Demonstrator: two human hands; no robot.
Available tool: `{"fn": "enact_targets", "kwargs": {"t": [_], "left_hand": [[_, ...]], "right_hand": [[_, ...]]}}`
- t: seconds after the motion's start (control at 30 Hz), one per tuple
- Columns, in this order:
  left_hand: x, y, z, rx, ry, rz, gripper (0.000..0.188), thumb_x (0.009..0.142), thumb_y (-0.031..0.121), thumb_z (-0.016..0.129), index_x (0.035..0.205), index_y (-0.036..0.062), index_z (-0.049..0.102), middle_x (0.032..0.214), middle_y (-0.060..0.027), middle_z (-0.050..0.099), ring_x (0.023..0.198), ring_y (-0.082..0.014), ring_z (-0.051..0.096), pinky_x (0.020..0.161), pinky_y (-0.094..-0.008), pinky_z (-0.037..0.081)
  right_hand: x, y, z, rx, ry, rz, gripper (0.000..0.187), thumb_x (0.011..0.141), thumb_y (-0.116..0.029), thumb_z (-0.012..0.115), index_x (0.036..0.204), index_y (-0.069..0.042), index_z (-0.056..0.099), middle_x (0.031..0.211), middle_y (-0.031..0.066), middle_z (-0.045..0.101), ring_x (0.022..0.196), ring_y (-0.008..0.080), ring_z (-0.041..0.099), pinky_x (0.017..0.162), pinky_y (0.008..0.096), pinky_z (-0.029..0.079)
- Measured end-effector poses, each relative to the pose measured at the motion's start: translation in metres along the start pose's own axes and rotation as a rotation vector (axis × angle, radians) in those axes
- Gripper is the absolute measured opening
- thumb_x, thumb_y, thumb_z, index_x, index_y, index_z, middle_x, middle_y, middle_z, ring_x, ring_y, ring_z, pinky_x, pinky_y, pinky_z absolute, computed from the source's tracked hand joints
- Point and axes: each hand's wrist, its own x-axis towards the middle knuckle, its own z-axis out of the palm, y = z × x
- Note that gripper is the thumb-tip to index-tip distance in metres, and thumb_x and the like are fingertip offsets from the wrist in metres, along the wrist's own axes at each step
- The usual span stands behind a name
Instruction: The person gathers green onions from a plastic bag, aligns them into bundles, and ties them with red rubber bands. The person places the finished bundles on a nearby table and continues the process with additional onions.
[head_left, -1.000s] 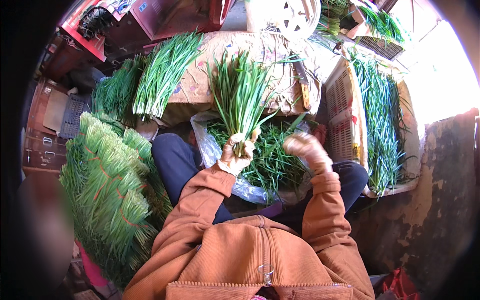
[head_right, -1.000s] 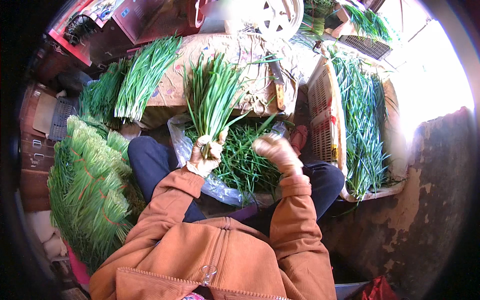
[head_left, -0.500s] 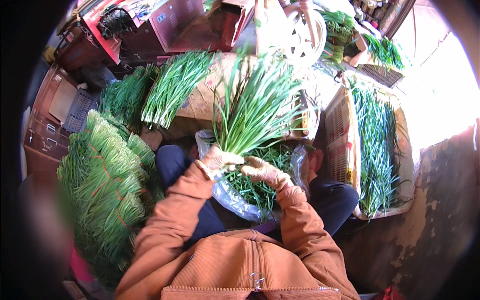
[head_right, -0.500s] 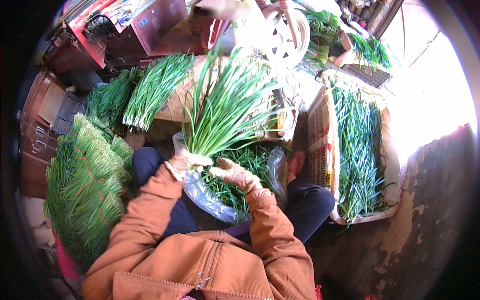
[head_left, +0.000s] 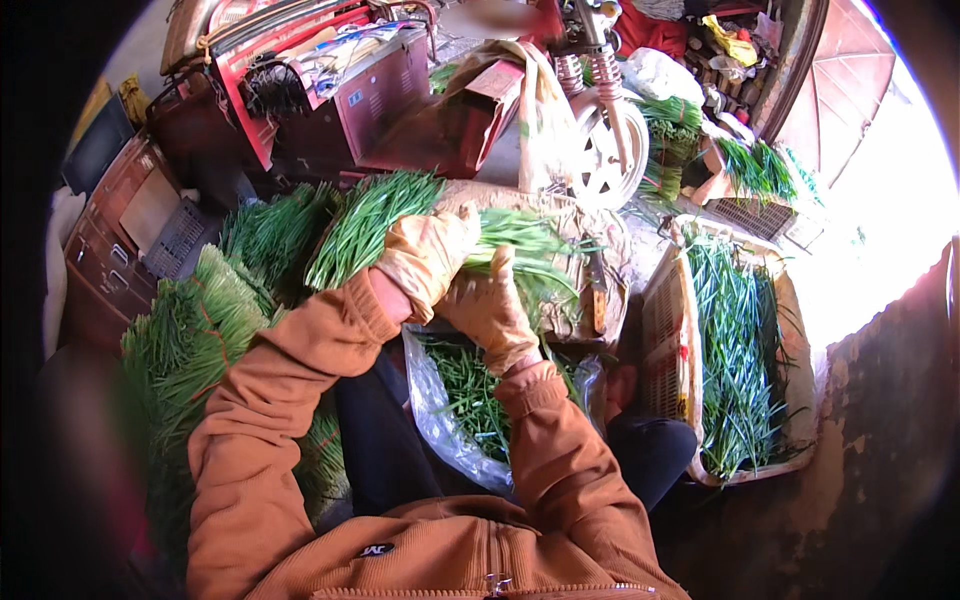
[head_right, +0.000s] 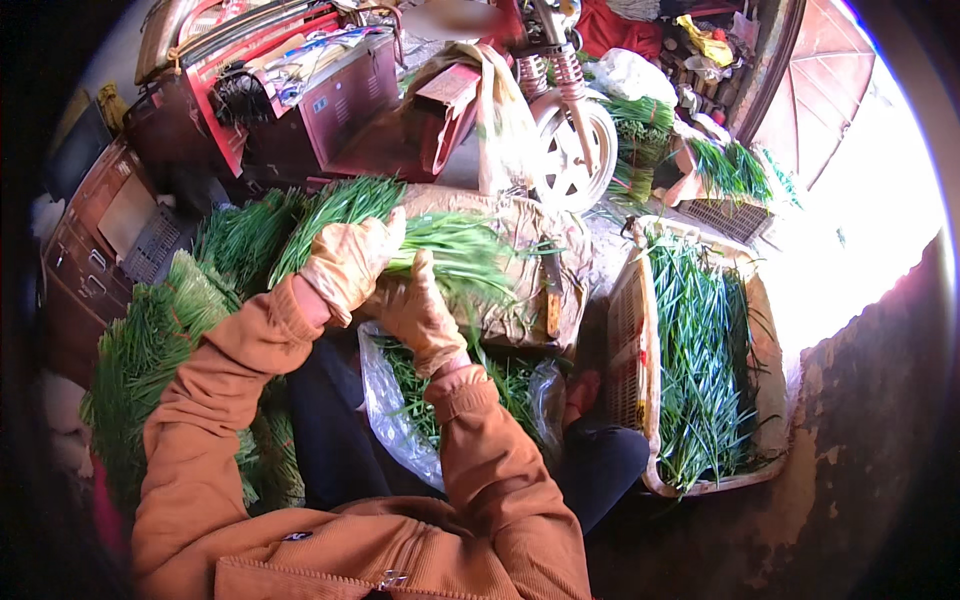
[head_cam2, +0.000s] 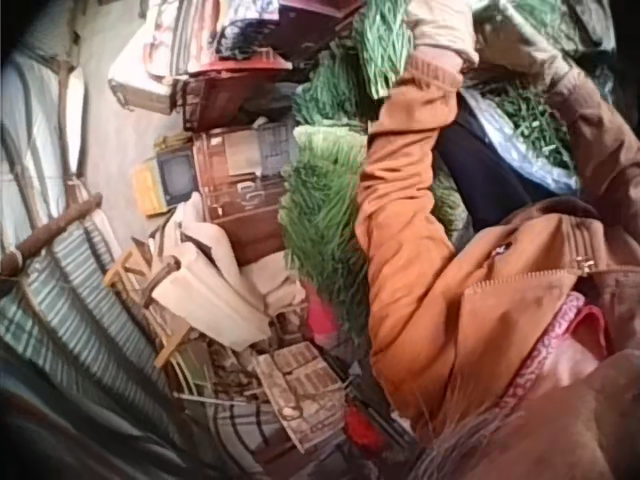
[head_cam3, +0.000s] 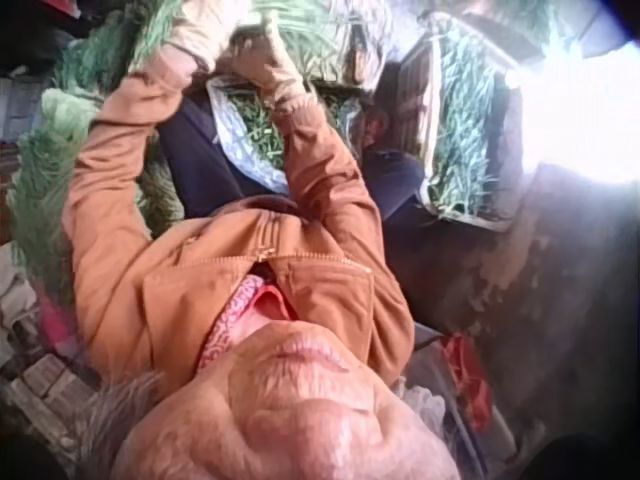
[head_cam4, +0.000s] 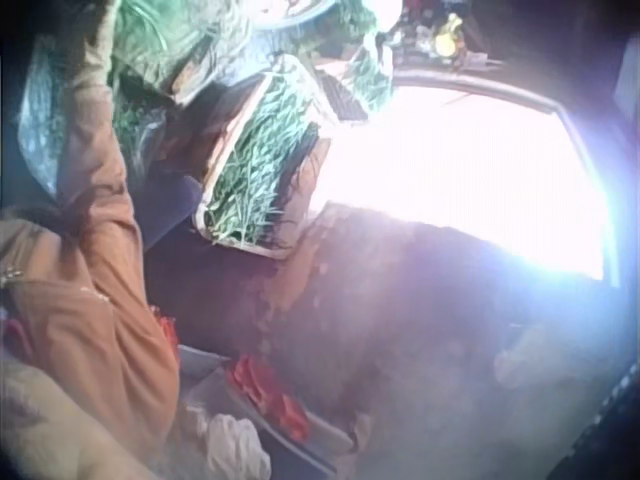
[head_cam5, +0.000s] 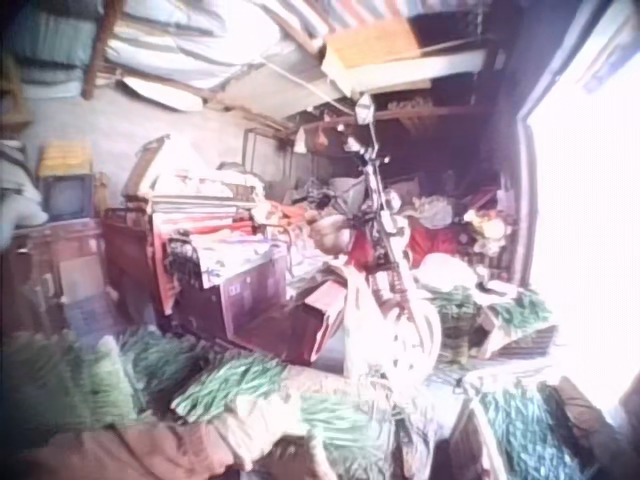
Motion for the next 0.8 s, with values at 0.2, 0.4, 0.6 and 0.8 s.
{"fn": "enact_targets", "kwargs": {"t": [0.2,0.4,0.6,0.8], "left_hand": [[-0.046,0.019,0.007,0.004,0.156,-0.16,0.045,0.084,0.01,0.049,0.128,0.004,0.041,0.07,-0.0065,0.057,0.052,-0.0135,0.06,0.039,-0.0283,0.045],[-0.094,0.059,0.001,-0.697,-0.079,-0.209,0.107,0.061,0.021,0.078,0.143,0.0095,0.011,0.096,-0.0167,0.054,0.075,-0.0346,0.06,0.061,-0.0416,0.05],[-0.141,0.027,0.043,-1.959,-0.326,-0.244,0.105,0.064,0.019,0.081,0.144,0.012,0.014,0.127,-0.0201,0.046,0.116,-0.0299,0.047,0.098,-0.0371,0.037],[-0.143,0.041,0.151,-2.472,-0.59,-0.365,0.095,0.064,0.025,0.079,0.139,0.0025,0.025,0.135,-0.0106,0.04,0.119,-0.0193,0.043,0.099,-0.0331,0.037]], "right_hand": [[0.006,0.03,0.004,-1.296,0.075,-0.731,0.068,0.083,-0.049,0.058,0.132,-0.006,0.037,0.132,0.0101,0.043,0.119,0.0289,0.043,0.102,0.0478,0.032],[-0.039,-0.006,-0.022,-1.268,0.373,-1.007,0.03,0.082,-0.025,0.065,0.106,-0.007,0.059,0.1,0.0048,0.063,0.09,0.0186,0.059,0.087,0.0364,0.047],[-0.085,0.002,-0.021,-1.442,0.531,-0.672,0.047,0.079,-0.026,0.063,0.114,0.003,0.054,0.107,0.0158,0.061,0.095,0.0275,0.061,0.086,0.0391,0.048],[-0.104,-0.004,-0.039,-1.532,0.626,-0.526,0.064,0.074,-0.028,0.069,0.124,0.004,0.045,0.113,0.0178,0.057,0.102,0.0314,0.057,0.092,0.0425,0.045]]}}
